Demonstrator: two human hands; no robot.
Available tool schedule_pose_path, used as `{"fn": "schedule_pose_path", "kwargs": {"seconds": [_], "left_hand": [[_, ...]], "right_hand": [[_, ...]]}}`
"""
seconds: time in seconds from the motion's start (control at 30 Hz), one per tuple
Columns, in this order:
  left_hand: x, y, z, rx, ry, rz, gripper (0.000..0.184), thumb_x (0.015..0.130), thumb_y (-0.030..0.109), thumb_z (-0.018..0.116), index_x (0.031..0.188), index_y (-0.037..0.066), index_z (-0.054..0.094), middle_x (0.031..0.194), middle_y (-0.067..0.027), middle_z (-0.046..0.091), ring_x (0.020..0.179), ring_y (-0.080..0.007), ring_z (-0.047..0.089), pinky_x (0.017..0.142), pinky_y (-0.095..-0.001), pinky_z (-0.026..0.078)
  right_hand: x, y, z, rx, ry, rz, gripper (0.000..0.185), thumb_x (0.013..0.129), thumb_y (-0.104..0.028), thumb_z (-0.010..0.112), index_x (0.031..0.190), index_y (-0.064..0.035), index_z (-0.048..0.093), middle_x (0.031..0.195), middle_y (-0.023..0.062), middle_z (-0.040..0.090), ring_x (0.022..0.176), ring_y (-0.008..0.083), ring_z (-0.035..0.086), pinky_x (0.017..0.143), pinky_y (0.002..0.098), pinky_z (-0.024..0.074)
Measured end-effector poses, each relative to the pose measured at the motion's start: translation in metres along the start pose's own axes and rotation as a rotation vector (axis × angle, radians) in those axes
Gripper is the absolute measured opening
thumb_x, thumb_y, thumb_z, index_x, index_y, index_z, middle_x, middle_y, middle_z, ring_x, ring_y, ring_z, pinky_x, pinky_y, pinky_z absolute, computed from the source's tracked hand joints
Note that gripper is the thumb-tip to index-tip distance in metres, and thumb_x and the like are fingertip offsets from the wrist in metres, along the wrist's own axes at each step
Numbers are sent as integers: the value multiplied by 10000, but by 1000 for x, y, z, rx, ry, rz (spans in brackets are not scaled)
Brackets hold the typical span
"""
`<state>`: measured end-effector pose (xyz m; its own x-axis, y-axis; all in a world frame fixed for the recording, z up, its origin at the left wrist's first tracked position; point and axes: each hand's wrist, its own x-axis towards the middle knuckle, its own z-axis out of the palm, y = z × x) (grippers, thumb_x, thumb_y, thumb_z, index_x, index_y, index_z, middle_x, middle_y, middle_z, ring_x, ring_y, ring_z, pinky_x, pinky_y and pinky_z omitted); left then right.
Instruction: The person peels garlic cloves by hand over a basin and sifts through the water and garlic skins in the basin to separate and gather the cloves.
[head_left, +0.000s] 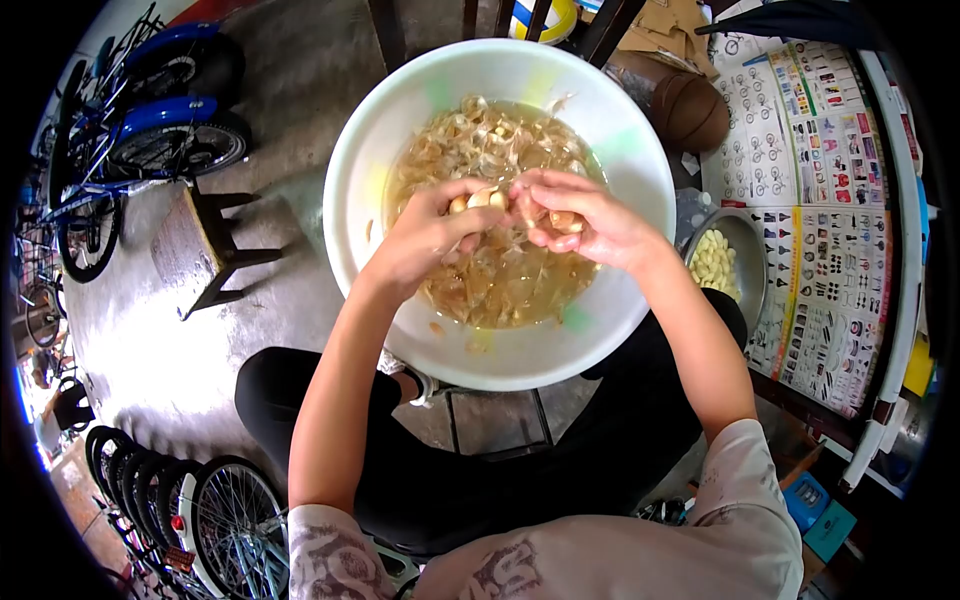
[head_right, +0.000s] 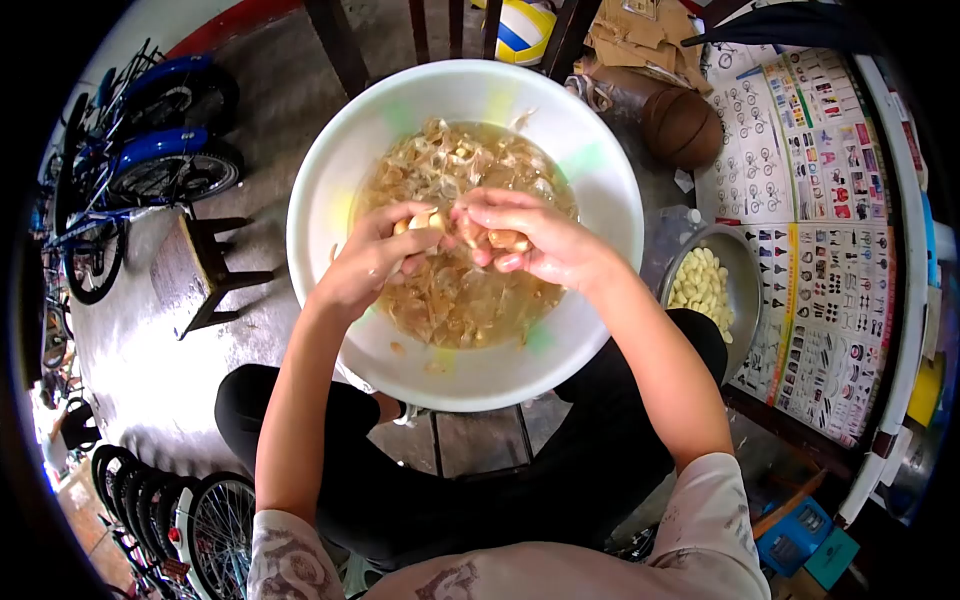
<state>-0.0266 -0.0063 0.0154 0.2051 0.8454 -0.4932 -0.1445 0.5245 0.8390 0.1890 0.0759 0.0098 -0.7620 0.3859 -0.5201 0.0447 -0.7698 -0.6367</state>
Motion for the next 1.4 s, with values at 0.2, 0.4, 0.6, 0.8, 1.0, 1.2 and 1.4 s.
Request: {"fn": "schedule_pose_path", "kwargs": {"seconds": [0.2,0.4,0.6,0.8,1.0,1.2,1.4], "left_hand": [[2,1,-3,-180,44,-17,212,896,168,617,1075,61,576,930,-23,646,615,-30,395,499,-185,283],[9,6,1,-211,136,-35,205,910,234,649,1024,72,598,879,-10,645,597,-21,404,490,-167,292],[16,-3,1,7,179,18,238,906,250,675,1044,57,659,810,-2,643,580,-35,425,508,-184,330],[14,-3,2,146,206,9,354,893,285,709,1147,38,687,759,8,608,573,-52,426,520,-193,343],[13,-4,4,264,156,67,429,851,340,762,1129,18,704,682,30,556,584,-56,446,520,-214,351],[9,-2,4,283,125,17,429,847,325,766,1125,6,697,672,35,549,566,-53,450,509,-216,338],[17,-18,1,-34,218,-9,341,896,292,681,1088,11,666,688,34,539,545,-45,416,476,-201,311]], "right_hand": [[7,-5,-1,32,-38,-38,384,905,-70,549,1285,-24,527,1013,40,616,781,90,574,551,194,421],[12,-2,-2,-55,33,-34,377,929,-124,584,1289,-27,522,991,19,612,761,71,555,541,197,385],[13,-8,0,-224,90,-14,311,935,-170,618,1224,-64,576,959,-19,615,738,44,505,565,199,387],[21,2,0,-877,306,-375,209,920,-222,667,1035,-48,652,755,6,617,604,67,503,524,243,375],[21,11,4,-1170,384,-490,185,821,-176,750,918,-41,669,665,95,596,584,124,539,555,312,425],[23,17,8,-969,353,-524,235,745,-90,802,920,-20,661,733,46,644,657,100,572,624,285,486],[18,2,15,-671,176,-320,459,759,-75,806,1178,-79,620,939,16,625,749,66,571,634,218,478]]}}
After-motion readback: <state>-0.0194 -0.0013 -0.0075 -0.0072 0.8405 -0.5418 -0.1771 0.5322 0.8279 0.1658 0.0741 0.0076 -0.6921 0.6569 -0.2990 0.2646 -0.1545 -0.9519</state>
